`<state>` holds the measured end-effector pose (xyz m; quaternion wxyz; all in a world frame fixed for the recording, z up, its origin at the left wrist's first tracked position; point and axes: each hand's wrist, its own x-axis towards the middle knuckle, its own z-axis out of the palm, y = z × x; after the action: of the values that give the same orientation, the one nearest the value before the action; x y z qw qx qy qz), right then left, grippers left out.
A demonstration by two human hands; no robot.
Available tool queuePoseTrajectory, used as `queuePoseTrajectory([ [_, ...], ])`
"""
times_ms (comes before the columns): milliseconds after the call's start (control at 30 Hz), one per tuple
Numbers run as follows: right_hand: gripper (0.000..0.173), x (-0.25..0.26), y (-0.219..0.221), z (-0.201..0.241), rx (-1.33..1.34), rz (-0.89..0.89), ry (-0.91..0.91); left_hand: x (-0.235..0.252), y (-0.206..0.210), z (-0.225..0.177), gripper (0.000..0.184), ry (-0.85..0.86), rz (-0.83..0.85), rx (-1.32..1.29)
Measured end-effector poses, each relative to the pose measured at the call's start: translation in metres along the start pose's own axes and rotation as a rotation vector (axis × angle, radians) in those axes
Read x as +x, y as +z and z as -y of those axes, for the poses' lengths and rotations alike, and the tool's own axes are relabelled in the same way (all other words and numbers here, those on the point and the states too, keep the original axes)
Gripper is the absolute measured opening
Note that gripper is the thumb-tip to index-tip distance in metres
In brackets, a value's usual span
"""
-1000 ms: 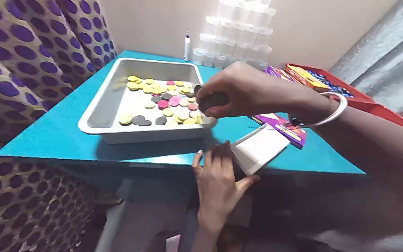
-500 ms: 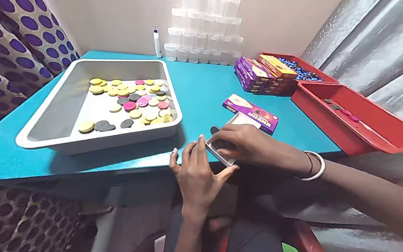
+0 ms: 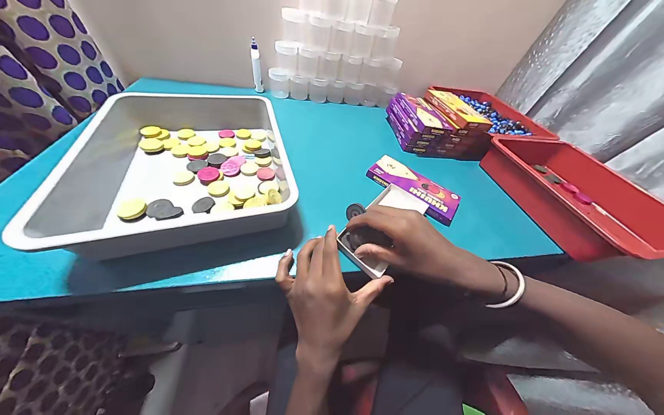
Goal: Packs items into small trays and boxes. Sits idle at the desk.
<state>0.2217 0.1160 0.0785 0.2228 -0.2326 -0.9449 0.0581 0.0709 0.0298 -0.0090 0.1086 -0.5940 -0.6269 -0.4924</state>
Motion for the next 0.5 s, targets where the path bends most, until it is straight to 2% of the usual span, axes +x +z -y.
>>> queuePoseTrajectory([
  [333,0.032,-0.002,0.001,0.014,0.061,-0.024,0.198,-0.001,0.001,-0.003,0.094,-0.005,0.012,-0.002],
  [500,0.030,-0.006,-0.006,0.011,0.036,-0.035,0.200,0.000,0.002,-0.002,0.094,0.003,0.007,0.006],
])
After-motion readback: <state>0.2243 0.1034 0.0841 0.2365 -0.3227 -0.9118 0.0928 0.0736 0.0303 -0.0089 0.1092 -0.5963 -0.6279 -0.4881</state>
